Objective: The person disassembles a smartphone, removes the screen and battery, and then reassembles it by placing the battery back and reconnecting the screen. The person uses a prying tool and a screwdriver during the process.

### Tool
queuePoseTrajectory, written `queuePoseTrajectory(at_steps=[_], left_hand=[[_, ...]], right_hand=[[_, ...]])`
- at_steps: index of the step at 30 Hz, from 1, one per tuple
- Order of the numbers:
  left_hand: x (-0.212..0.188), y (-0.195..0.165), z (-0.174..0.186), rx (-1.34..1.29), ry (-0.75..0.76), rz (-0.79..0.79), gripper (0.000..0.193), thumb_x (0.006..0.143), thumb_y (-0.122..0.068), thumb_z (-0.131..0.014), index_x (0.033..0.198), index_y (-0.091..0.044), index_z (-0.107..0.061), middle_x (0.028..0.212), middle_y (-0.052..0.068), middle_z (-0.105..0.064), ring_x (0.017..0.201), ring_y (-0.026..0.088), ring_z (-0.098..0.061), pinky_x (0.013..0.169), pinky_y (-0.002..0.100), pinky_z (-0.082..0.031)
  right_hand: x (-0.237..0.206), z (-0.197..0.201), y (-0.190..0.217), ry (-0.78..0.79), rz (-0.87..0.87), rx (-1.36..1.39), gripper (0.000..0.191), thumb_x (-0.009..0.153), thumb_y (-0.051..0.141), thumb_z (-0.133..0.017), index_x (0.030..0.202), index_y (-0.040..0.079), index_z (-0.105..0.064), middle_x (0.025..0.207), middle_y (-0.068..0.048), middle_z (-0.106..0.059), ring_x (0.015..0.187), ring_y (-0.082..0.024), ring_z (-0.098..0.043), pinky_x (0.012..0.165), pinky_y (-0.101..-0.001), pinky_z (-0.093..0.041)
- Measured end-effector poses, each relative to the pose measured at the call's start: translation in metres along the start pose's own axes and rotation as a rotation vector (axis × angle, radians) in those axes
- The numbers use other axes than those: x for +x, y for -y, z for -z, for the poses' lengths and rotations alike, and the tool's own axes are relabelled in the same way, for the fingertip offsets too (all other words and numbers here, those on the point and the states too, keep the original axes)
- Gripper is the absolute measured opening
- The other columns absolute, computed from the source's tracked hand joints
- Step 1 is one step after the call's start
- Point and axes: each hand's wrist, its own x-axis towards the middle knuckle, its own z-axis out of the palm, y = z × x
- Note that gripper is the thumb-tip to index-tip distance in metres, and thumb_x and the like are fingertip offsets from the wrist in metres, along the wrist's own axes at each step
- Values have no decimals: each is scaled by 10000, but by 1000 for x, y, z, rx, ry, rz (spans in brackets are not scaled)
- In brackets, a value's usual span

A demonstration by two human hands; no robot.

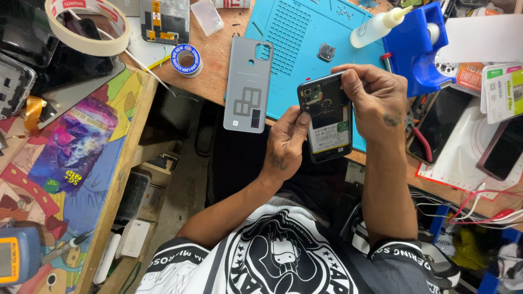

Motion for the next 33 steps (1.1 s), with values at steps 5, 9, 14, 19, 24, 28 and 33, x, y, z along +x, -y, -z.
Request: queuePoseTrajectory(at_steps=[5,9,14,19,24,28,33], left_hand=[[1,2,-1,24,-20,-24,331,1138,-320,-466,1195,-46,-642,918,-12,-644,855,59,-577,790,226,-492],[3,5,-3,-34,-16,0,310,1134,-302,-488,1200,-41,-643,894,-29,-606,821,51,-527,750,220,-464],[2,5,-2,-20,-10,19,302,1135,-297,-491,1182,-45,-650,852,-41,-586,787,47,-507,724,214,-446],[0,1,-2,36,4,-16,297,1138,-290,-479,1169,-48,-650,870,-31,-614,815,55,-546,761,224,-475],[0,-4,-3,41,4,-11,303,1135,-300,-482,1169,-49,-648,905,-5,-668,862,68,-611,803,237,-510],[-4,-12,-3,115,2,17,345,1120,-335,-481,1185,-39,-645,914,32,-716,871,95,-662,805,261,-542],[-8,-21,-6,204,56,98,378,1099,-348,-476,1204,-27,-645,889,81,-730,822,138,-686,748,295,-558]], right_hand=[[-1,-4,-1,-49,43,-100,213,1111,154,-684,1114,-49,-750,895,-42,-724,779,-55,-626,690,-191,-490],[-1,-6,-1,-83,49,-150,219,1115,162,-677,1095,-41,-757,862,-27,-713,749,-43,-603,657,-189,-465],[0,-3,-2,-72,42,-128,210,1112,148,-682,1089,-48,-754,867,-39,-710,753,-49,-609,669,-191,-469],[1,3,-8,-33,5,33,193,1100,133,-677,1053,-50,-719,894,-60,-724,766,-71,-644,703,-205,-513],[1,1,-8,-33,-38,83,199,1091,150,-694,1057,-46,-706,920,-63,-717,796,-71,-636,733,-199,-516],[3,3,10,85,43,-93,213,1056,166,-730,1176,-6,-694,1013,-48,-720,906,-66,-651,814,-217,-535],[13,9,39,358,81,-562,184,965,203,-790,1064,49,-774,887,-57,-735,803,-78,-647,682,-261,-507]])
